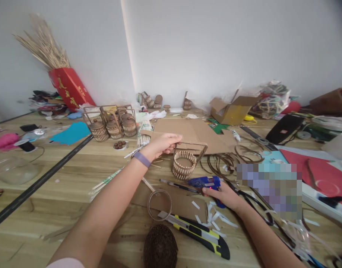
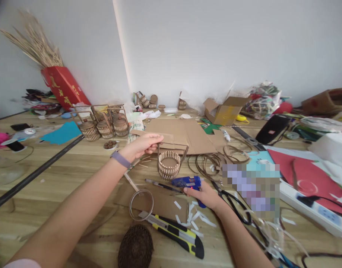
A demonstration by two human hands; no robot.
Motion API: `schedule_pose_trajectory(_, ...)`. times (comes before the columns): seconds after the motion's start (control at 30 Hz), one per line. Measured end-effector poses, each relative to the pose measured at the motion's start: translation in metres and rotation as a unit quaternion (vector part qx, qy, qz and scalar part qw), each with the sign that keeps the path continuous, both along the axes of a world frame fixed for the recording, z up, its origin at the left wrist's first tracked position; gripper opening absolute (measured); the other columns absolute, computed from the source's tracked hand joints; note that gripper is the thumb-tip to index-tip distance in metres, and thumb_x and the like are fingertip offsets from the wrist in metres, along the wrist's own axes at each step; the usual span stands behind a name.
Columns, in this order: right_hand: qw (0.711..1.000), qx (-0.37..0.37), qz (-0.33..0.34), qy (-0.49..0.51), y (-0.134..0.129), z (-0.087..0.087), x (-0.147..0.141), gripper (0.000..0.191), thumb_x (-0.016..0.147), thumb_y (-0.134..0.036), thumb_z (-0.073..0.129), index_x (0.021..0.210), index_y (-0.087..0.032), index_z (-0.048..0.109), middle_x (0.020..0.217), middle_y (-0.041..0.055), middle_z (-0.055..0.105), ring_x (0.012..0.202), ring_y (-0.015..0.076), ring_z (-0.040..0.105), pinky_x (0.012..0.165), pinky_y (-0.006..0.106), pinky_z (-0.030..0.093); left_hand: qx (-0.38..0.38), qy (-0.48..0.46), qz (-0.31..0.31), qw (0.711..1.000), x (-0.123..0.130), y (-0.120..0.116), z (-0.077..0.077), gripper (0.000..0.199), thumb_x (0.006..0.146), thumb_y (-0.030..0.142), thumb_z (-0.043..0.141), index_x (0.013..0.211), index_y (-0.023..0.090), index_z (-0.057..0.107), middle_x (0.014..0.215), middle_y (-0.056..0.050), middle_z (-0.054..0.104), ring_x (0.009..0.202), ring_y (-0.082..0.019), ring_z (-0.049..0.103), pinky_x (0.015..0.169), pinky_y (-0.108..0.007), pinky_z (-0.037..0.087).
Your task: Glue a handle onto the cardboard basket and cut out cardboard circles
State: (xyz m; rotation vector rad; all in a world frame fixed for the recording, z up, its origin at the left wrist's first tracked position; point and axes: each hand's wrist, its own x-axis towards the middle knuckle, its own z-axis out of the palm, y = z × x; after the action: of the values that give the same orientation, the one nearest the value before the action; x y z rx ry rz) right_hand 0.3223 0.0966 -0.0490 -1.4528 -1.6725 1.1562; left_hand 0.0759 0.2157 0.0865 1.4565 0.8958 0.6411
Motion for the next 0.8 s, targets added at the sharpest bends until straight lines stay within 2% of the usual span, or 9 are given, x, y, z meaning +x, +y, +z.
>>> schedule_pose_trajectory(0.13, 1.0, -0.002, 0.003, -0.002, 0.0, 0.001, 0.0, 0.043, 0.072, -0.061, 0.07, 0.067, -0.02, 0.062, 0.065, 0.0023, 0.065, 0.066, 0.0204, 0.059, 0.069, 0.034, 0.049, -0.058, -0.005, -0.033, 0.998, -0.005, 0.007, 0.008, 0.031, 0.094, 0.028, 0.064, 0.068, 0.018, 0.049, 0.052, 0.01, 0.031, 0.04, -0.003, 0.022, 0.039, -0.013, 0.015)
schedule_pose_trajectory(0.37, 1.0, -0.011, 0.006, -0.001, 0.001, 0.0, 0.0, 0.043, 0.07, -0.062, 0.071, 0.067, -0.02, 0.062, 0.066, 0.0024, 0.066, 0.067, 0.0207, 0.059, 0.069, 0.034, 0.049, -0.113, -0.016, -0.069, 0.991, -0.01, 0.02, 0.008, 0.03, 0.088, 0.027, 0.073, 0.07, 0.017, 0.051, 0.053, 0.009, 0.036, 0.04, -0.001, 0.025, 0.036, -0.009, 0.019)
schedule_pose_trajectory(0.63, 1.0, -0.011, 0.007, -0.001, 0.001, -0.001, 0.001, 0.043, 0.071, -0.061, 0.071, 0.068, -0.02, 0.062, 0.065, 0.0023, 0.065, 0.065, 0.0198, 0.058, 0.067, 0.033, 0.048, -0.129, -0.023, -0.076, 0.988, -0.008, 0.022, 0.011, 0.024, 0.09, 0.019, 0.069, 0.071, 0.016, 0.053, 0.058, 0.007, 0.044, 0.04, -0.001, 0.027, 0.035, -0.009, 0.021)
schedule_pose_trajectory(0.8, 1.0, -0.01, 0.011, -0.002, 0.001, -0.001, 0.001, 0.043, 0.071, -0.062, 0.071, 0.066, -0.02, 0.062, 0.064, 0.0019, 0.064, 0.065, 0.0199, 0.058, 0.067, 0.033, 0.048, -0.126, -0.017, -0.074, 0.989, -0.009, 0.023, 0.008, 0.027, 0.09, 0.021, 0.07, 0.071, 0.016, 0.052, 0.059, 0.007, 0.046, 0.039, 0.0, 0.028, 0.035, -0.009, 0.021)
